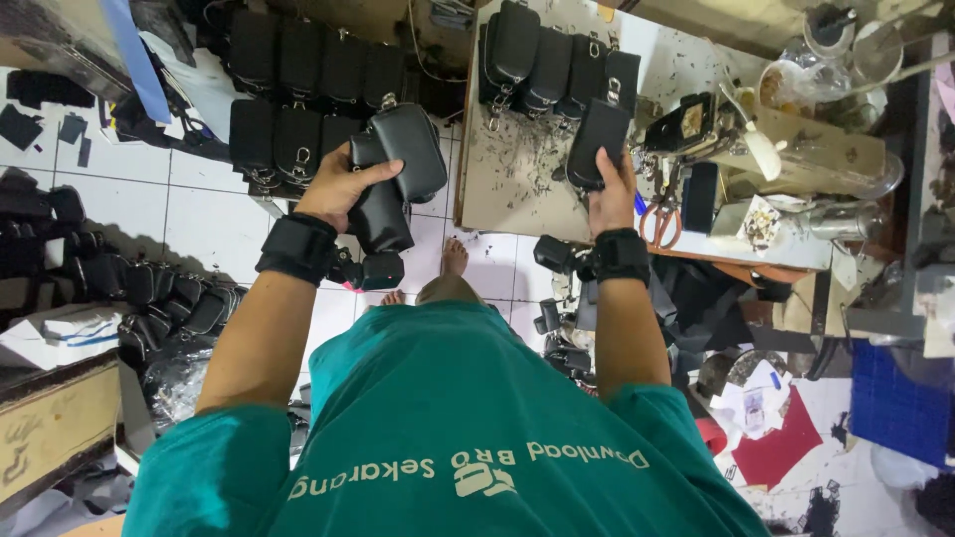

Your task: The person repeatedly picks up small black pouches from a pile on the floor and places them onto a wooden workbench. They arrange the pouches in neat rows, handling them one or two at a time and occasionally adjusting their positions.

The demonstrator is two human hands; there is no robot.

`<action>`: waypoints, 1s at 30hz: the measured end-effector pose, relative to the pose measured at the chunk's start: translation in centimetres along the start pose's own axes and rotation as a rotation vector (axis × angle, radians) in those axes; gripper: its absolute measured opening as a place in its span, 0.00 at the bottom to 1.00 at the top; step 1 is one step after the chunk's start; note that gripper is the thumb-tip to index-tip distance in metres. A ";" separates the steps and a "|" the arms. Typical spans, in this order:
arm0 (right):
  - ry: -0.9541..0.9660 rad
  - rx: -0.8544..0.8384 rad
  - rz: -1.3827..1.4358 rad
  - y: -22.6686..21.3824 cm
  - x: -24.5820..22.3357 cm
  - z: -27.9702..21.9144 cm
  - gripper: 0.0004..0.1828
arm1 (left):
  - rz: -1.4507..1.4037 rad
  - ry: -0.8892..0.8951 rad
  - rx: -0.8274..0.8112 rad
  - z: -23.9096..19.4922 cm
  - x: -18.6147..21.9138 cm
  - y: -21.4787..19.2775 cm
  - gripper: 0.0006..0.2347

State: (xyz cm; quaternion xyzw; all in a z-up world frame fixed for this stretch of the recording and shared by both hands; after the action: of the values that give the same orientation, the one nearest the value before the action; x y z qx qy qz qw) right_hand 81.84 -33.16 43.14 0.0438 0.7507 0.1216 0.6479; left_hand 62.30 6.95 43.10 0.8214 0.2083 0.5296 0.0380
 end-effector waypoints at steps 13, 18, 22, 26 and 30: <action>-0.154 -0.240 -0.097 6.3 3.5 16.8 0.29 | -0.156 0.144 -0.007 14.7 3.2 4.9 0.25; 0.017 -0.261 -0.219 5.9 6.9 19.6 0.46 | -0.243 0.103 -0.028 19.3 4.3 9.3 0.24; 0.061 -0.265 -0.439 6.8 6.1 19.1 0.37 | -0.241 0.088 -0.092 22.9 3.3 11.2 0.26; -0.034 -0.289 -0.823 6.0 7.2 20.7 0.29 | -0.213 0.054 -0.048 24.9 1.7 11.7 0.25; -0.226 -0.235 -1.059 8.0 2.3 18.7 0.36 | -0.194 0.010 -0.032 26.0 0.2 11.7 0.25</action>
State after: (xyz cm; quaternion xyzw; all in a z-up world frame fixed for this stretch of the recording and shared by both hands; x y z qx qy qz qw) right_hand 99.17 -22.54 40.36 -0.3995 0.5774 -0.1435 0.6974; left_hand 88.94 0.51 35.20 0.7940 0.2785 0.5308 0.1012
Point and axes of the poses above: each hand's wrist, its own z-axis towards the middle knuckle, its own y-axis out of the palm, x = y × z, the point moved 8 cm from there along z, towards the middle knuckle, and after that the axes turned 12 degrees about -x, right-handed, at the moved point
